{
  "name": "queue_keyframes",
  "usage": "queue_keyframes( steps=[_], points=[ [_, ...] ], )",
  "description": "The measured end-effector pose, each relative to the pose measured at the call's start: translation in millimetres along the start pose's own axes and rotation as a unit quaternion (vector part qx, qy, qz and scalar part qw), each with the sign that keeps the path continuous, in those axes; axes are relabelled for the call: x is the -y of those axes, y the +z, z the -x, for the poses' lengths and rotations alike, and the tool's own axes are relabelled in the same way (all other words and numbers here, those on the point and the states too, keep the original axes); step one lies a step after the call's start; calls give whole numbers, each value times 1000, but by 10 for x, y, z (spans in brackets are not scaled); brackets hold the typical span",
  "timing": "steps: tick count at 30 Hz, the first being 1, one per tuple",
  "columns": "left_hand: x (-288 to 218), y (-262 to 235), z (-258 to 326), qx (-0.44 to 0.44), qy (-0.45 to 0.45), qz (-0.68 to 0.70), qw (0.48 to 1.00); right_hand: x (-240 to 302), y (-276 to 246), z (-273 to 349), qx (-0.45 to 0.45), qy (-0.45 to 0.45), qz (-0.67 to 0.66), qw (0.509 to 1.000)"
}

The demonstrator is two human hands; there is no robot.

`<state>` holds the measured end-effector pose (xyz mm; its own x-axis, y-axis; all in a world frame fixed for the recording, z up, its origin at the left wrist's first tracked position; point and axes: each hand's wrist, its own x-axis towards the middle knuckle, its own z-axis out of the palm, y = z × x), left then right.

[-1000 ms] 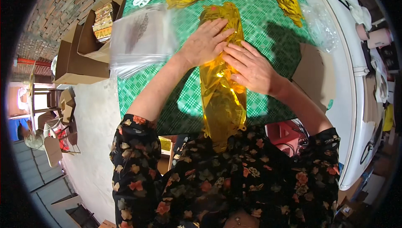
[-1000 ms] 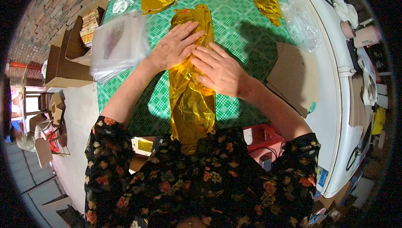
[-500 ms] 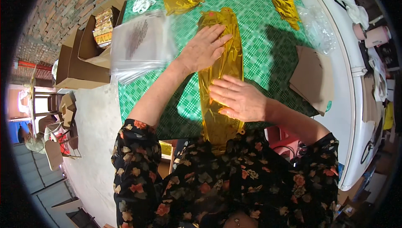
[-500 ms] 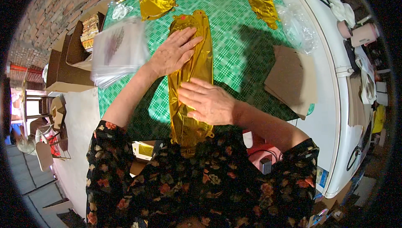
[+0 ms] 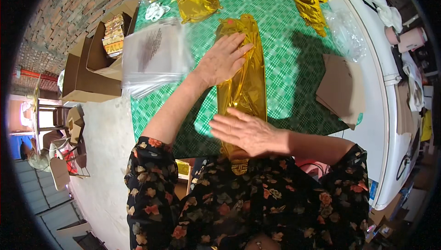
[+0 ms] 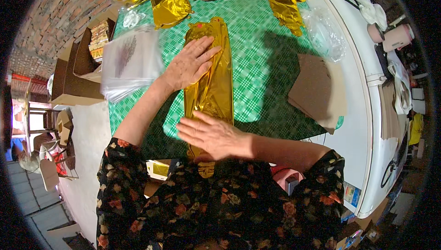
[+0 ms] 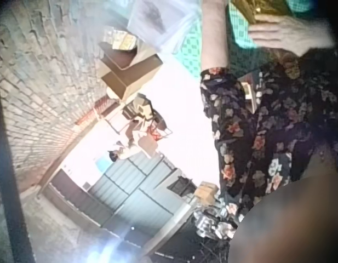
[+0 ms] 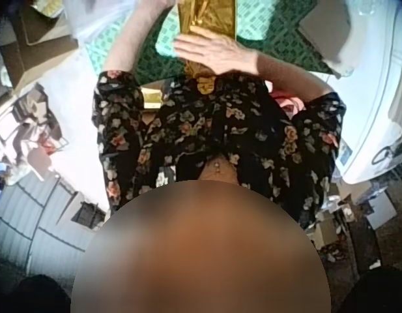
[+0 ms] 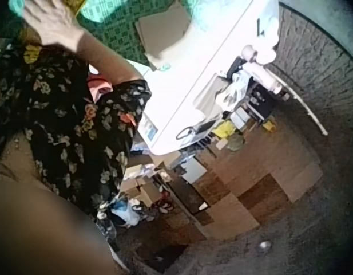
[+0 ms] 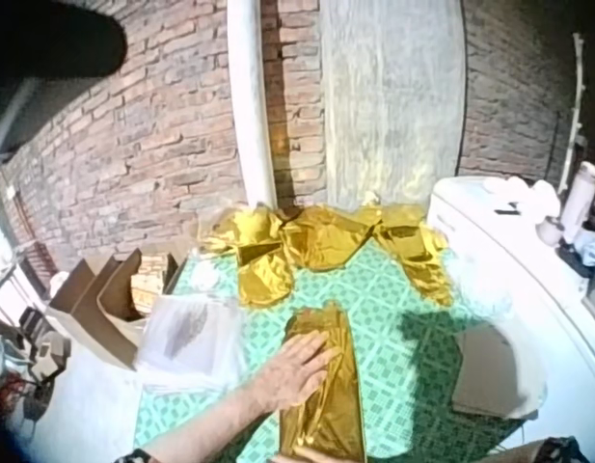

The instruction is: The person folds a gold foil balloon by hand on a table and places it onto a cardboard backing, folding the foil to fit the shape of the card.

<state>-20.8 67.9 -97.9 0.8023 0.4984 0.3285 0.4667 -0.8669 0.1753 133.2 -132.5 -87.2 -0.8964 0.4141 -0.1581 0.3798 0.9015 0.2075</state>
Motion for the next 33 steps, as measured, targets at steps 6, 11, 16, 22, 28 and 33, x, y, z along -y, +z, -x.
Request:
queue_keyframes(
  steps=[6, 11, 16, 22, 28, 33],
  points=[
    [-13, -19, 16, 5, -2, -1, 1000, 14, -235, 110, -3, -157, -392, 906],
    [32, 36, 56, -25, 19, -42, 999, -1009, -260, 102, -357, 114, -453, 809],
    [-22, -22, -7, -29, 25, -13, 999, -2151, 245, 181, -307, 461, -379, 741],
    [8, -21, 54, -37, 25, -13, 999, -2372, 42, 41, -163, 450, -516, 710],
    [-9, -9, 11, -12, 7, 21, 1000, -2582, 49, -54, -87, 450, -536, 709],
    [14, 20, 50, -40, 18, -16, 999, -2558, -86, -129, -64, 434, -541, 718]
  ],
)
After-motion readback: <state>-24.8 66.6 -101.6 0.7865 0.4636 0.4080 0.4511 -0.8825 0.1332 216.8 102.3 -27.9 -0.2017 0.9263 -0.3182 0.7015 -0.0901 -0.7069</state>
